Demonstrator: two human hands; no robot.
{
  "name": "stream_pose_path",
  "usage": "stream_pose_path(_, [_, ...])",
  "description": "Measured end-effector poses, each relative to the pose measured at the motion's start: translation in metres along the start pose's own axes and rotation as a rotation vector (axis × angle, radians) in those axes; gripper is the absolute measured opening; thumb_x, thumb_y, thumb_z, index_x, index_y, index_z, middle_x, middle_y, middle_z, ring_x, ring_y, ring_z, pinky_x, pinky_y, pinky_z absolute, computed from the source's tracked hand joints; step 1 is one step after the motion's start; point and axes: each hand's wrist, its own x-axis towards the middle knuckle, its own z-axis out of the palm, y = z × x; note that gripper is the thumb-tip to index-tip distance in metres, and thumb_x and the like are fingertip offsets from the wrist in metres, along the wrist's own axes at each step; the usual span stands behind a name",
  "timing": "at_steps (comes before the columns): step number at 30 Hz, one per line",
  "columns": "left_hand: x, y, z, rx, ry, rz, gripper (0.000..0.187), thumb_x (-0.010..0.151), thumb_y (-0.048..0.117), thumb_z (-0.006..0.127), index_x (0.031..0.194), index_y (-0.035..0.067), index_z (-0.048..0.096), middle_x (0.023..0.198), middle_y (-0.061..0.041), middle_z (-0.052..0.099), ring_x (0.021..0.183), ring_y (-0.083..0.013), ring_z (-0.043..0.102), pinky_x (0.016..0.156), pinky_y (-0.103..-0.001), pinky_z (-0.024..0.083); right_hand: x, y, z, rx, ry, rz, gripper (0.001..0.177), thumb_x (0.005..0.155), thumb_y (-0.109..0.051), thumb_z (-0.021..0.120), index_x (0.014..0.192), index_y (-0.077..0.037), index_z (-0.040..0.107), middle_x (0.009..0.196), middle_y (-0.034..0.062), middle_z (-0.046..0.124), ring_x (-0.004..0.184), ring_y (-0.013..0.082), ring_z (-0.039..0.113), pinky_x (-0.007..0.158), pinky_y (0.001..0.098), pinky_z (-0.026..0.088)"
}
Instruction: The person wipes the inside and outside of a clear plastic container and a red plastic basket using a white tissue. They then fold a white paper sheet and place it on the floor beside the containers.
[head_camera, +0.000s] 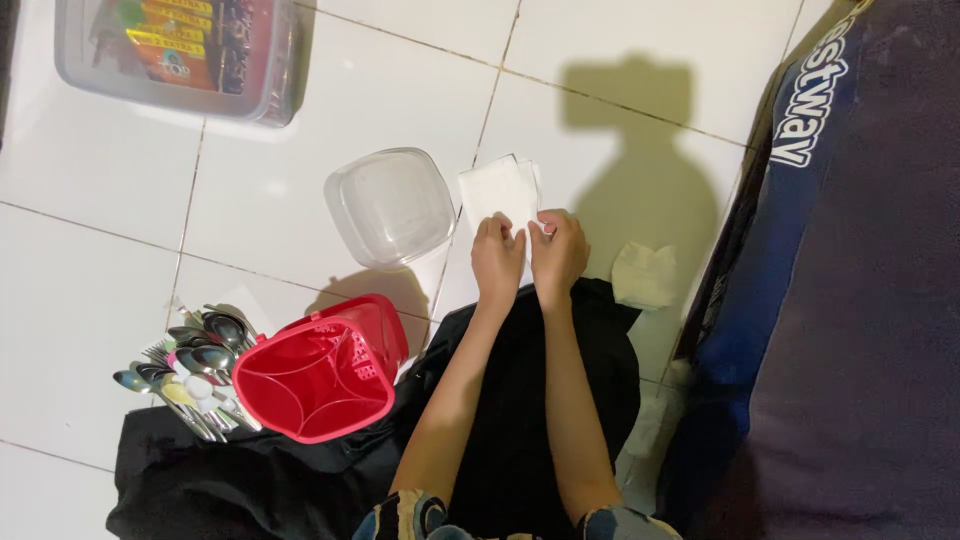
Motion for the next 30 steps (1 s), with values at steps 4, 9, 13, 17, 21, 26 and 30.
stream_pose_path(4, [-0.001, 0.003, 0.0, -0.003, 0.013, 0.002, 0.021, 0.08, 0.016, 0.079, 0.088, 0.01, 0.06, 0.077, -0.004, 0.056, 0.07, -0.0277, 0.067, 0.061, -0.039, 0.056, 0.001, 0.003, 0.003, -0.052, 0.024, -0.024, 0.015, 0.083, -0.034, 0.084, 0.092, -0.027, 0.074, 0.089, -0.003, 0.063, 0.086, 0.0276, 0.067, 0.08, 0.0481, 0.051])
stream_pose_path(9, [-0.001, 0.004, -0.001, -0.022, 0.039, 0.003, 0.014, 0.082, 0.015, 0.073, 0.085, 0.01, 0.06, 0.075, -0.005, 0.055, 0.068, -0.0295, 0.065, 0.061, -0.041, 0.056, 0.003, 0.005, 0.01, 0.086, -0.01, 0.009, 0.016, 0.09, -0.036, 0.076, 0.097, -0.022, 0.071, 0.094, 0.0009, 0.072, 0.091, 0.0312, 0.071, 0.084, 0.0475, 0.049])
stream_pose_path(13, [-0.001, -0.001, 0.005, -0.017, 0.07, 0.017, 0.011, 0.081, 0.013, 0.072, 0.081, 0.011, 0.06, 0.073, -0.006, 0.055, 0.067, -0.0292, 0.065, 0.06, -0.039, 0.055, 0.003, 0.007, 0.004, 0.169, -0.155, 0.16, 0.021, 0.093, -0.037, 0.072, 0.106, -0.022, 0.07, 0.097, 0.0056, 0.074, 0.096, 0.0341, 0.072, 0.084, 0.0469, 0.053])
stream_pose_path(17, [0.0, -0.004, 0.006, -0.04, 0.078, 0.01, 0.011, 0.08, 0.012, 0.072, 0.079, 0.012, 0.061, 0.071, -0.005, 0.056, 0.065, -0.028, 0.065, 0.059, -0.038, 0.055, 0.008, 0.019, 0.015, 0.33, -0.251, 0.216, 0.028, 0.093, -0.037, 0.071, 0.111, -0.016, 0.068, 0.102, 0.0088, 0.077, 0.099, 0.0317, 0.073, 0.085, 0.045, 0.054])
stream_pose_path(21, [0.001, -0.002, -0.004, -0.206, 0.059, -0.063, 0.011, 0.08, 0.01, 0.071, 0.078, 0.011, 0.06, 0.068, -0.007, 0.056, 0.062, -0.0281, 0.064, 0.058, -0.038, 0.054, 0.015, 0.039, 0.039, 0.542, -0.32, 0.295, 0.034, 0.095, -0.035, 0.07, 0.119, -0.012, 0.064, 0.113, 0.014, 0.074, 0.109, 0.0313, 0.07, 0.092, 0.0443, 0.053])
stream_pose_path(26, [0.001, 0.001, -0.017, -0.341, 0.039, -0.117, 0.01, 0.08, 0.007, 0.074, 0.081, 0.009, 0.064, 0.073, -0.009, 0.061, 0.068, -0.0262, 0.066, 0.062, -0.033, 0.057, 0.011, 0.03, 0.025, 0.802, -0.388, 0.364, 0.035, 0.097, -0.029, 0.071, 0.122, -0.007, 0.063, 0.113, 0.0091, 0.068, 0.108, 0.0223, 0.062, 0.096, 0.041, 0.049])
stream_pose_path(30, [0.0, 0.005, -0.026, -0.447, 0.039, -0.223, 0.013, 0.082, 0.009, 0.078, 0.09, 0.007, 0.068, 0.083, -0.009, 0.069, 0.074, -0.0202, 0.069, 0.067, -0.03, 0.059, 0.015, 0.027, 0.023, 1.006, -0.43, 0.424, 0.031, 0.095, -0.021, 0.072, 0.118, -0.004, 0.062, 0.099, 0.0054, 0.064, 0.095, 0.019, 0.063, 0.088, 0.0341, 0.051])
